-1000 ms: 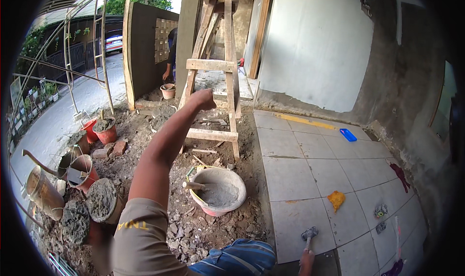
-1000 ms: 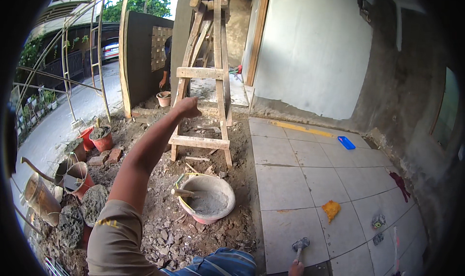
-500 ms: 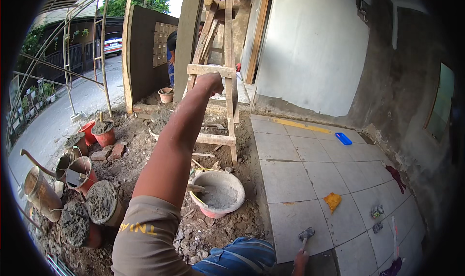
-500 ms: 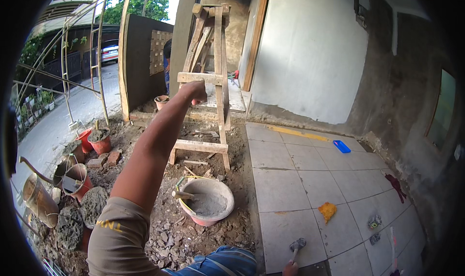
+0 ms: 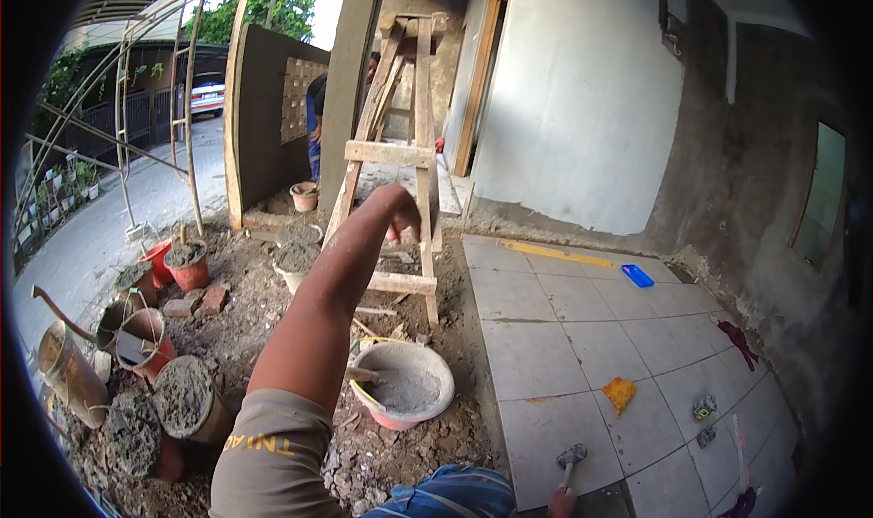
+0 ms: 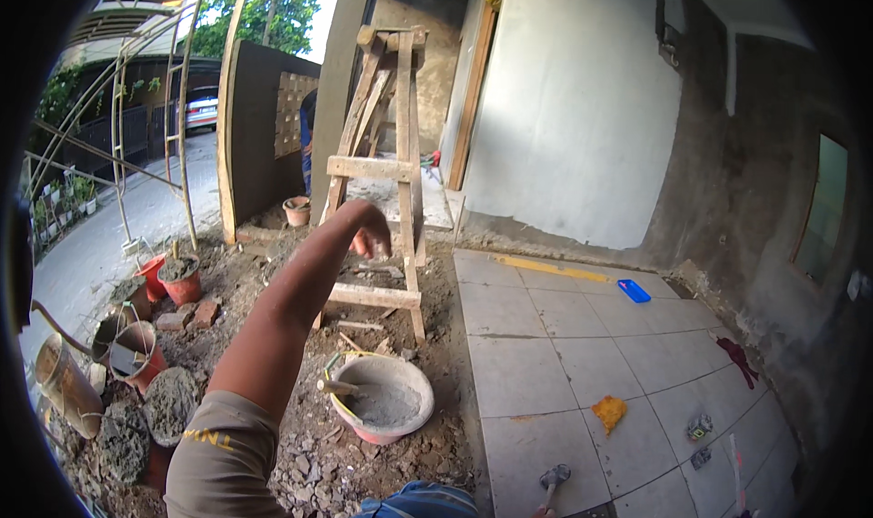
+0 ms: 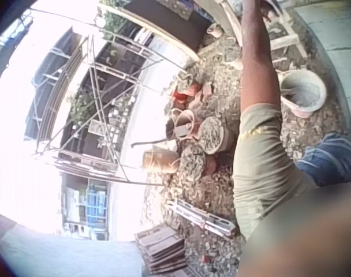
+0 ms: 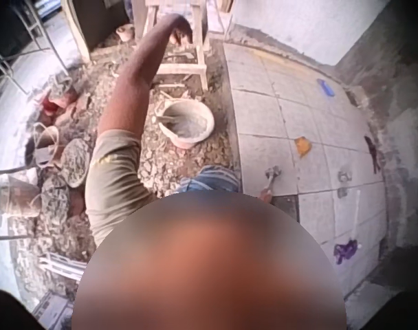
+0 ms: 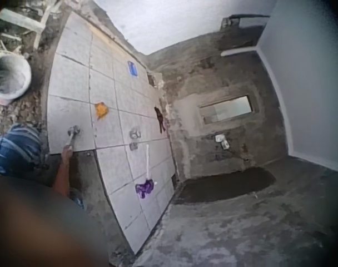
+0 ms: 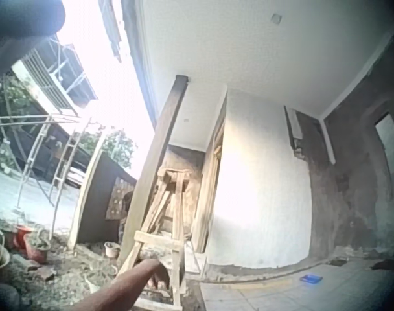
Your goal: Applying mortar and laying ceramic tiles on a floor surface.
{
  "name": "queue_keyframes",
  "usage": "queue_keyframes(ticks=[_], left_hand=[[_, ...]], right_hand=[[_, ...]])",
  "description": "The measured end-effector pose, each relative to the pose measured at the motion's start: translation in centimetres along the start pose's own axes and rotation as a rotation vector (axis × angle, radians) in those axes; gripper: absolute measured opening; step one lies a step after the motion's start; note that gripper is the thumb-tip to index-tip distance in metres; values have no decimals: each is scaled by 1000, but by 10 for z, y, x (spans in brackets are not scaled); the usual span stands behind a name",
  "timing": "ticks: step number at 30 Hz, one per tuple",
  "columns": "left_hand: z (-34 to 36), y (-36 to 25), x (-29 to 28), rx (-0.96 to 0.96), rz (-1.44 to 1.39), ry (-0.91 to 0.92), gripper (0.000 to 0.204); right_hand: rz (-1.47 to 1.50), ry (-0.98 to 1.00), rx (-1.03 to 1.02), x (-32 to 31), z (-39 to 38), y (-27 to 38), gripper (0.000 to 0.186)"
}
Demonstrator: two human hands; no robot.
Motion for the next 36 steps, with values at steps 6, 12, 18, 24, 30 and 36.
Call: queue_keyframes(ticks=[6,12,18,24,30,36], left_hand=[[-75,4,-120,282,27,-1198,88],[-100,22,-138,273,64,-1254,59],[-32,90,-103,-130,-1,-922,33],[54,49,-56,309,-15,-940,30],[-37,-232,107,948,-325,178,83],[-11,-200,114,584,140,-98,47]], right_hand=[[201,32,4,22,-7,4,49],[84,86,9,19,-5,-10,45],[-6,-25,32,3,-22,-13,45],[-90,26,-9,4,-21,2,47],[-124,12,67,-9,-21,-26,46],[40,62,112,11,-24,-14,47]])
Point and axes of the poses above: each hand's wrist, its own z-axis towards the middle knuckle, its own x-axis out of the palm, y = z × x, the point moved 4 cm from there along z, towards the middle knuckle, and after that the axes turned 14 degrees about -z, right-handed, at the moved point
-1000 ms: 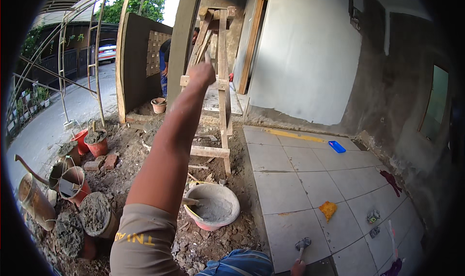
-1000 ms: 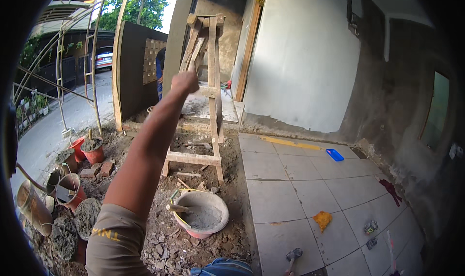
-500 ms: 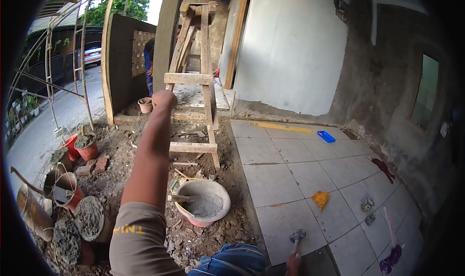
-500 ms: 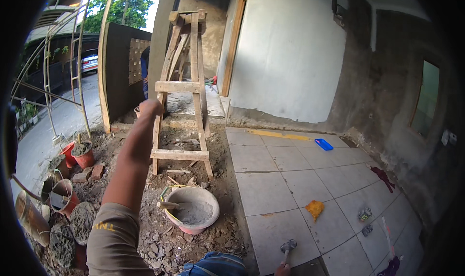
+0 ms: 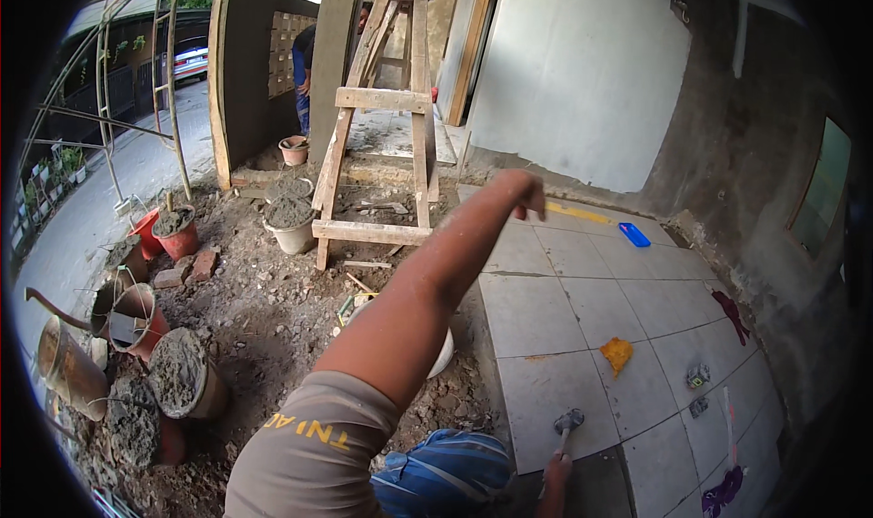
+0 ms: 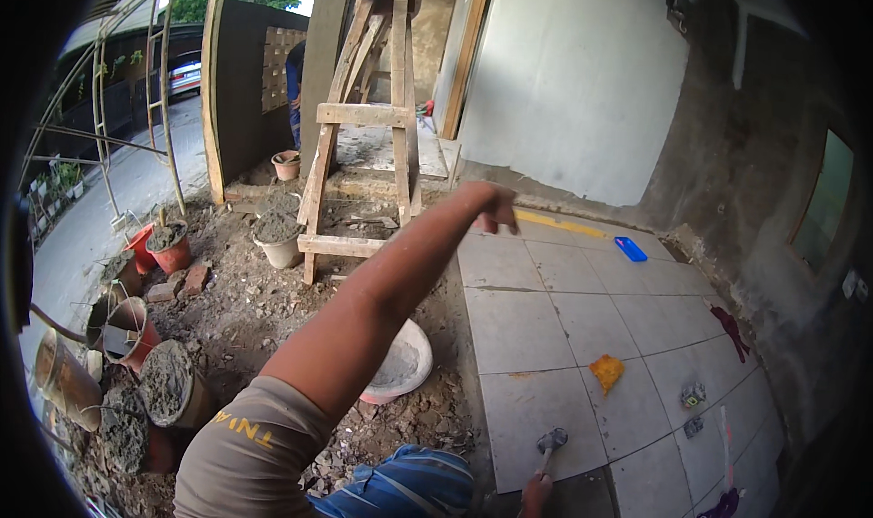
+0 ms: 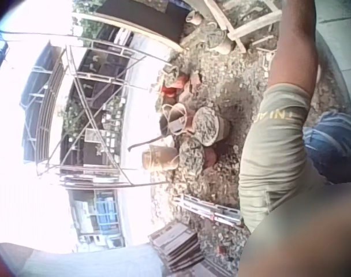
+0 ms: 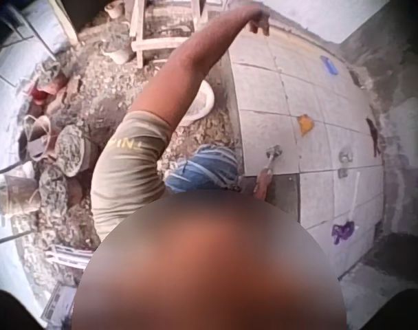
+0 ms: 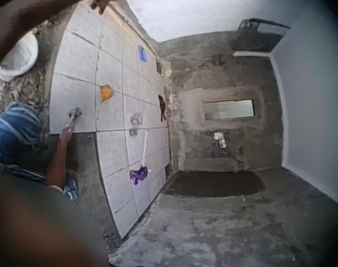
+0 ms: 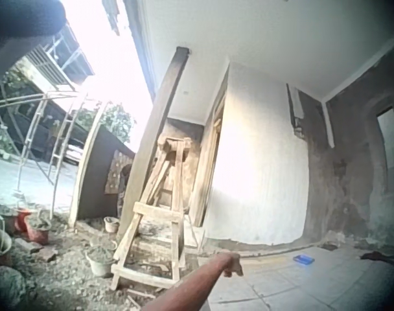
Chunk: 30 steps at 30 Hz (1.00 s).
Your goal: Applying mortar and laying ceramic tiles on a floor surface.
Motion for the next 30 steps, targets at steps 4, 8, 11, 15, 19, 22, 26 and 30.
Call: queue_keyframes(ticks=[4,8,11,15,19,22,26,30], left_hand=[[3,98,-27,-110,293,-385,41],[4,138,-24,-185,352,-477,41],[25,101,-14,-171,305,-526,36],[37,136,0,-164,340,-504,31],[41,135,-2,-125,323,-536,31],[23,189,-10,-228,301,-522,34],[-34,290,-65,-440,184,-619,33],[-180,429,-83,-814,279,-727,31]], right_hand=[[-95,-73,-124,11,26,-34,45],[-51,12,-174,31,20,-23,46],[-207,-245,-292,6,38,-59,47],[-143,3,-126,22,22,-35,46],[-116,-29,-112,1,26,-49,46],[-116,19,-141,17,15,-32,47],[-78,-84,-160,-9,41,-58,47],[37,120,-112,13,1,-17,50]])
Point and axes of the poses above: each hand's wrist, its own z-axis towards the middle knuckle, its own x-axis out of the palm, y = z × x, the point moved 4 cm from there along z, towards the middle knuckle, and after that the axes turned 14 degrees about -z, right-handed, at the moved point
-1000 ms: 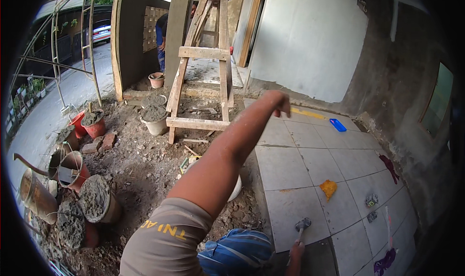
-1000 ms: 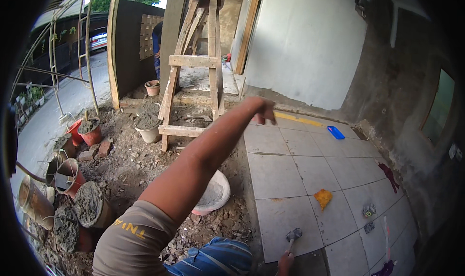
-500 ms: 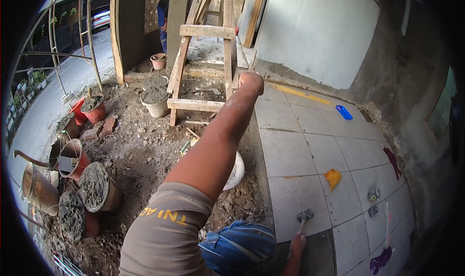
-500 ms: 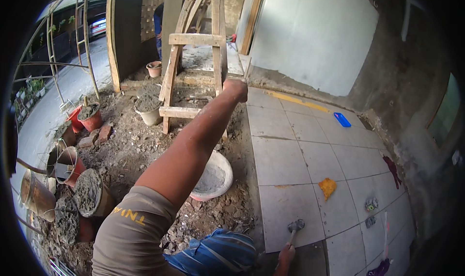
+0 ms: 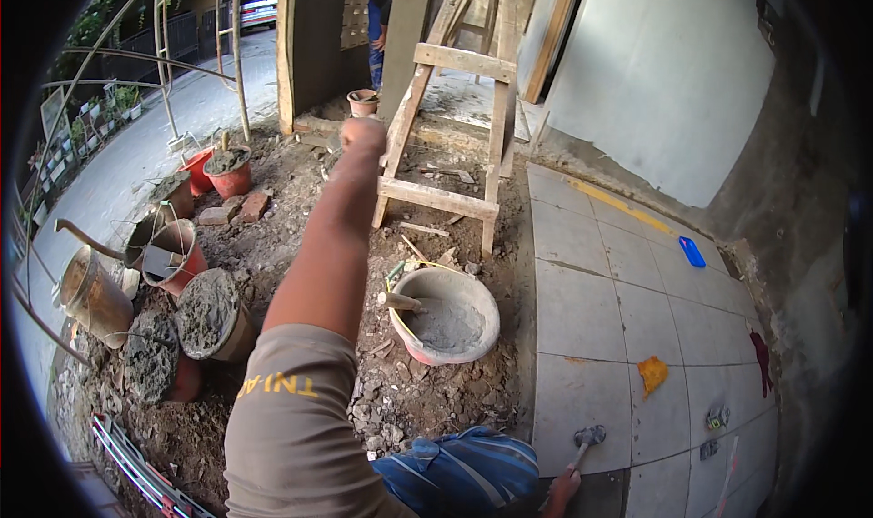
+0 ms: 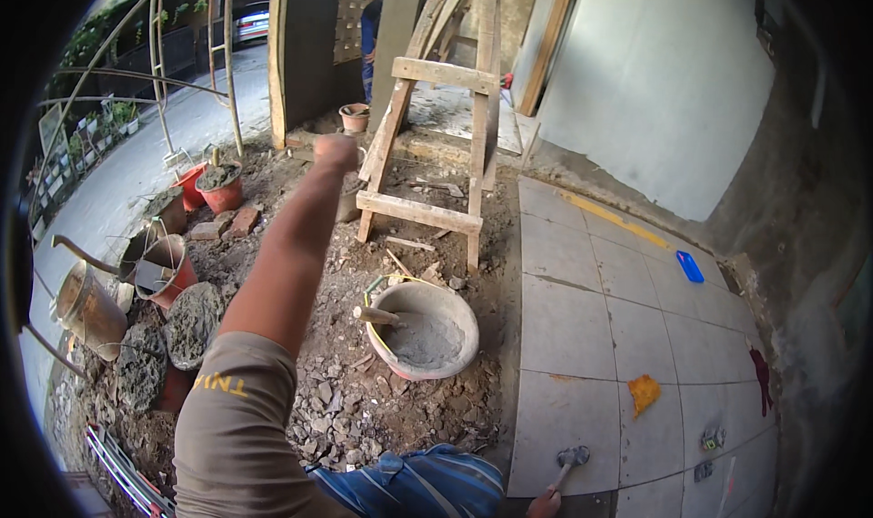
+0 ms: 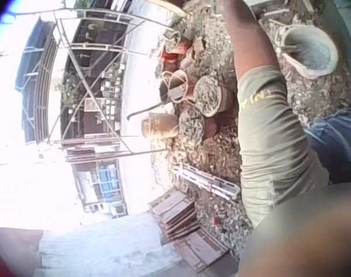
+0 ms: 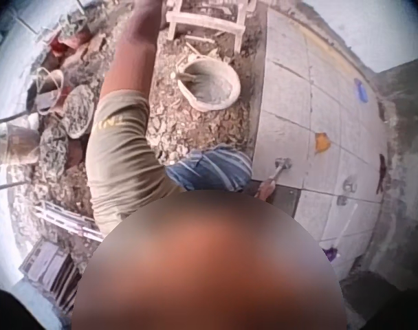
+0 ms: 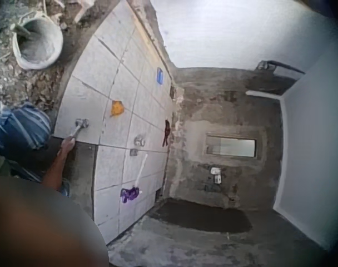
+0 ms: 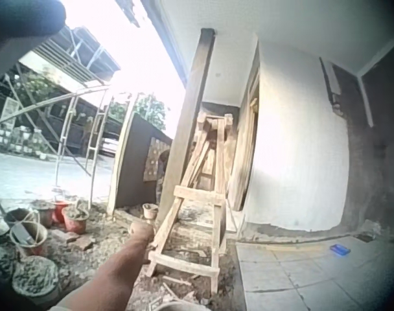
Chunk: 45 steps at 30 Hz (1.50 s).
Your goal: Applying mortar and laying ceramic tiles on a floor surface.
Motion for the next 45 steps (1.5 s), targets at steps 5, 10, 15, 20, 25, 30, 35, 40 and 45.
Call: queue_keyframes(ticks=[5,10,15,20,25,30,35,40,45], left_hand=[[-8,49,-16,-117,41,53,33],[-1,65,-15,-100,37,50,35],[13,63,0,-83,62,-13,34],[23,46,4,-70,109,87,38],[5,3,17,73,72,129,37],[-61,-74,56,370,12,112,36],[-99,-103,106,423,15,336,62],[-48,-156,-50,351,-121,-24,97],[-48,-192,-308,418,-259,-478,89]], right_hand=[[-20,-94,-32,-29,10,-13,49],[8,22,52,-32,8,-2,46],[27,28,95,-32,0,12,45],[50,57,114,-35,0,6,45],[109,31,94,-36,1,3,44],[77,-29,112,-30,3,2,42],[-71,-113,-20,-13,3,-1,44],[-124,-194,-29,-3,10,-31,54],[-100,-104,59,8,12,-27,58]])
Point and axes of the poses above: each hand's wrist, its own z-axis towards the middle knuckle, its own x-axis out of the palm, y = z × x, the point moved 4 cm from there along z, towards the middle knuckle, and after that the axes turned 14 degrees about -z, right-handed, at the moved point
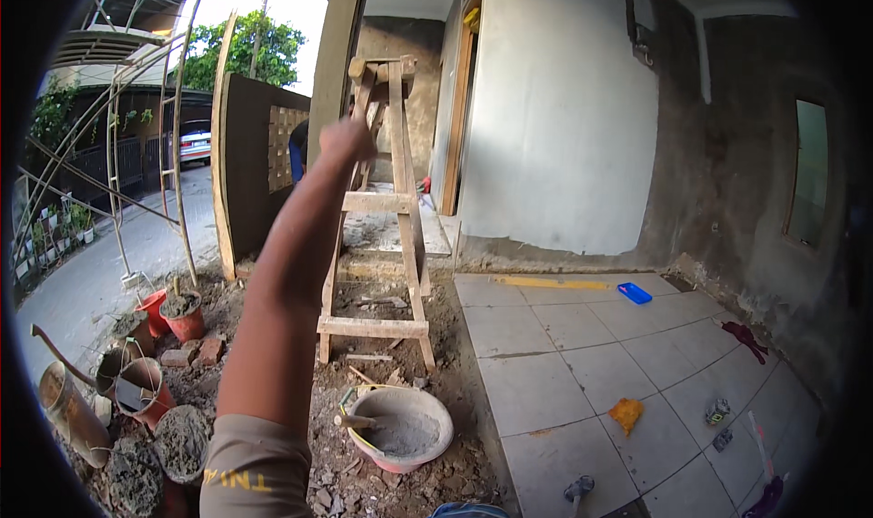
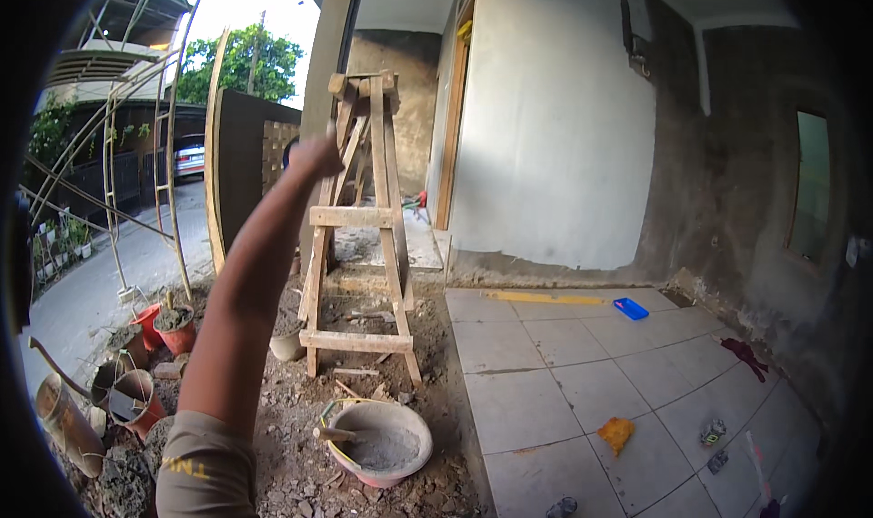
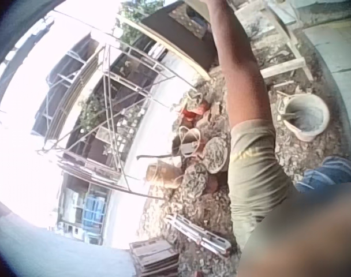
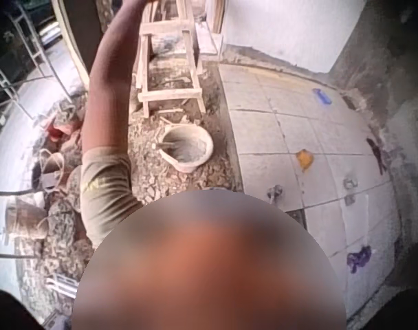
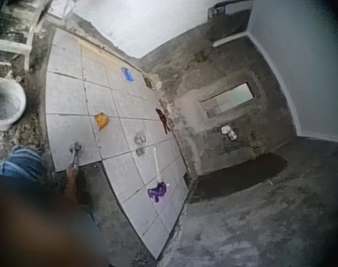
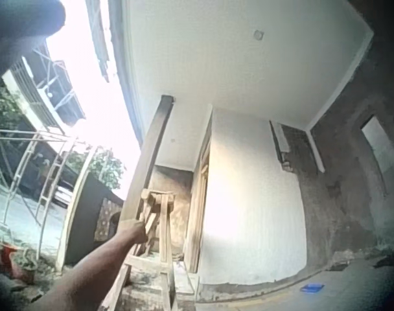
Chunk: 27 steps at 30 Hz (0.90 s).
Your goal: Applying mortar and laying ceramic tiles on a floor surface.
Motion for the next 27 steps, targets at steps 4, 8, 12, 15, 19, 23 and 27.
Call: queue_keyframes(ticks=[4,8,12,15,19,23,27], left_hand=[[23,-89,-141,171,-134,-325,85],[-58,-206,-180,422,-338,-375,98],[-108,-225,-100,666,-349,-240,76],[-213,-278,16,889,-402,137,65],[-360,-333,186,1010,-237,809,72],[-504,-347,375,967,-122,1315,91],[-613,-361,485,788,-287,1364,105]], right_hand=[[450,153,186,26,5,-28,58],[58,-232,-61,-4,-17,-30,40],[82,-161,-12,-43,-54,63,45],[-22,-93,34,-41,-60,67,49],[-37,-95,89,-48,-82,49,51],[9,-104,121,-51,-107,67,50],[2,-105,184,-42,-122,81,45]])
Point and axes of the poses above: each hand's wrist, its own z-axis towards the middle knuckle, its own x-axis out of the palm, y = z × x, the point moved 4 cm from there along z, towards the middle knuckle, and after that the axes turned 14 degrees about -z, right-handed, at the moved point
